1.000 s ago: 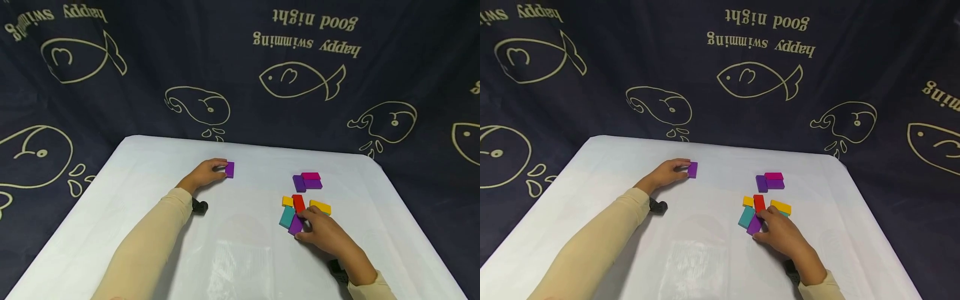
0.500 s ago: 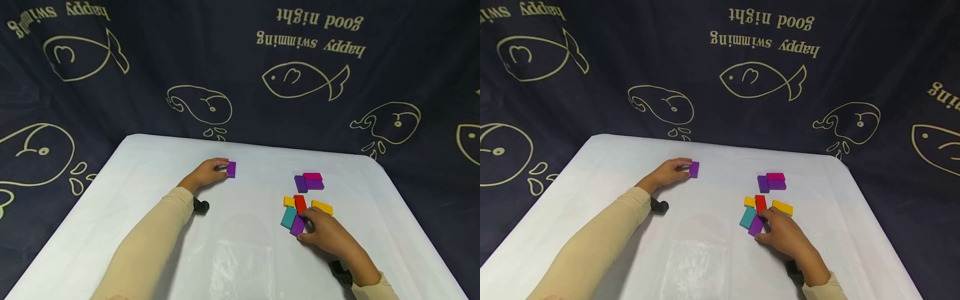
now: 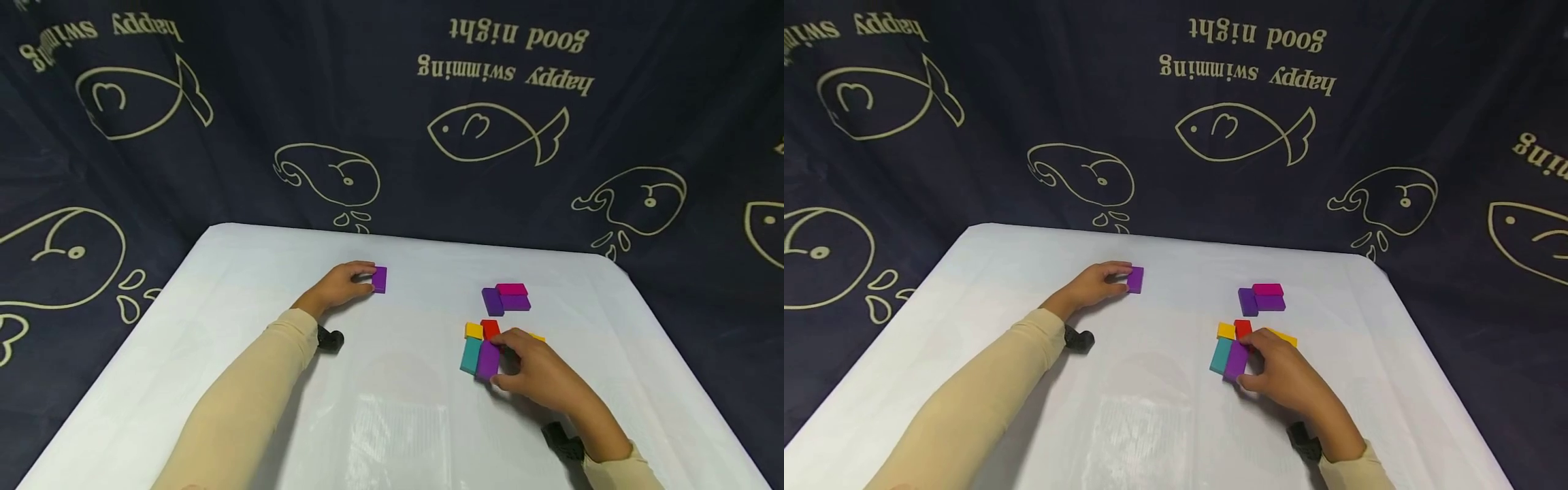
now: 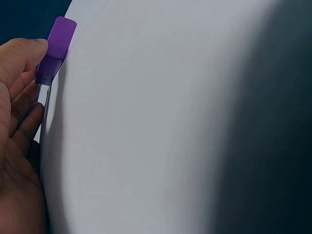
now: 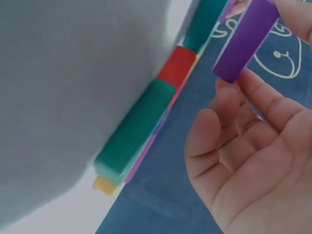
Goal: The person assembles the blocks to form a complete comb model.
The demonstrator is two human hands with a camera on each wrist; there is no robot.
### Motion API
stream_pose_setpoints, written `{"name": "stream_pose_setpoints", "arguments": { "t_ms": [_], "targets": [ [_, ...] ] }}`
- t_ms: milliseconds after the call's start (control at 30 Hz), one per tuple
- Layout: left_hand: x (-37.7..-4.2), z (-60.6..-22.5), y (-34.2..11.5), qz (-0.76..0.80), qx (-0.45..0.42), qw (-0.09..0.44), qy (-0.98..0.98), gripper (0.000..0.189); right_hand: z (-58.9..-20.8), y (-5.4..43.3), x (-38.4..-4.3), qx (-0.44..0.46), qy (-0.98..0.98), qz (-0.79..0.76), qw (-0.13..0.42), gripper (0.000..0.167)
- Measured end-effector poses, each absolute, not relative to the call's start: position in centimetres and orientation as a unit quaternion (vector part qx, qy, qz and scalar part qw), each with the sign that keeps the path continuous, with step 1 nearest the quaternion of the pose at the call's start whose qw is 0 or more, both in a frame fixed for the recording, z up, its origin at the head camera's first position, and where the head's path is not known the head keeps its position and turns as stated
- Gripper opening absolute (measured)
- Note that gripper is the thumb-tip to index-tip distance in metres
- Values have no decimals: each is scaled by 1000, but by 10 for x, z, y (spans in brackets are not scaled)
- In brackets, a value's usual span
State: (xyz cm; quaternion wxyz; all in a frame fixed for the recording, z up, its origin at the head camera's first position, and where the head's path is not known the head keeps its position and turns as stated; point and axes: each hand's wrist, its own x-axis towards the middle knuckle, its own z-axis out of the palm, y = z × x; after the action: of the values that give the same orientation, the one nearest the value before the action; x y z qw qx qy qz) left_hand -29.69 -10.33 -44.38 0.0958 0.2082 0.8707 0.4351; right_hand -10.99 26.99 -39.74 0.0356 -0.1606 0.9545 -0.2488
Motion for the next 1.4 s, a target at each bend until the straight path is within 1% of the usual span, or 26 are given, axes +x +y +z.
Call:
{"name": "stream_pose_setpoints", "arguments": {
  "t_ms": [100, 200, 433, 800, 1033, 1200, 1400],
  "targets": [
    [-298, -444, -104, 436, 211, 90, 870, 46, -395, 263, -117, -187, 946, -264, 13, 52],
    [-300, -444, -105, 438, 213, 87, 869, 46, -392, 252, -127, -201, 939, -277, 13, 53],
    [-301, -445, -105, 439, 217, 86, 868, 44, -392, 224, -152, -208, 929, -306, 37, 53],
    [-299, -446, -104, 428, 231, 63, 871, 39, -391, 174, -184, -214, 919, -327, 56, 52],
    [-297, -444, -107, 432, 231, 63, 870, 38, -392, 142, -202, -233, 909, -337, 72, 49],
    [-298, -445, -106, 428, 237, 63, 870, 38, -400, 130, -214, -230, 909, -339, 79, 48],
    [-298, -445, -104, 426, 238, 62, 871, 38, -405, 123, -225, -228, 907, -339, 101, 47]
  ]
}}
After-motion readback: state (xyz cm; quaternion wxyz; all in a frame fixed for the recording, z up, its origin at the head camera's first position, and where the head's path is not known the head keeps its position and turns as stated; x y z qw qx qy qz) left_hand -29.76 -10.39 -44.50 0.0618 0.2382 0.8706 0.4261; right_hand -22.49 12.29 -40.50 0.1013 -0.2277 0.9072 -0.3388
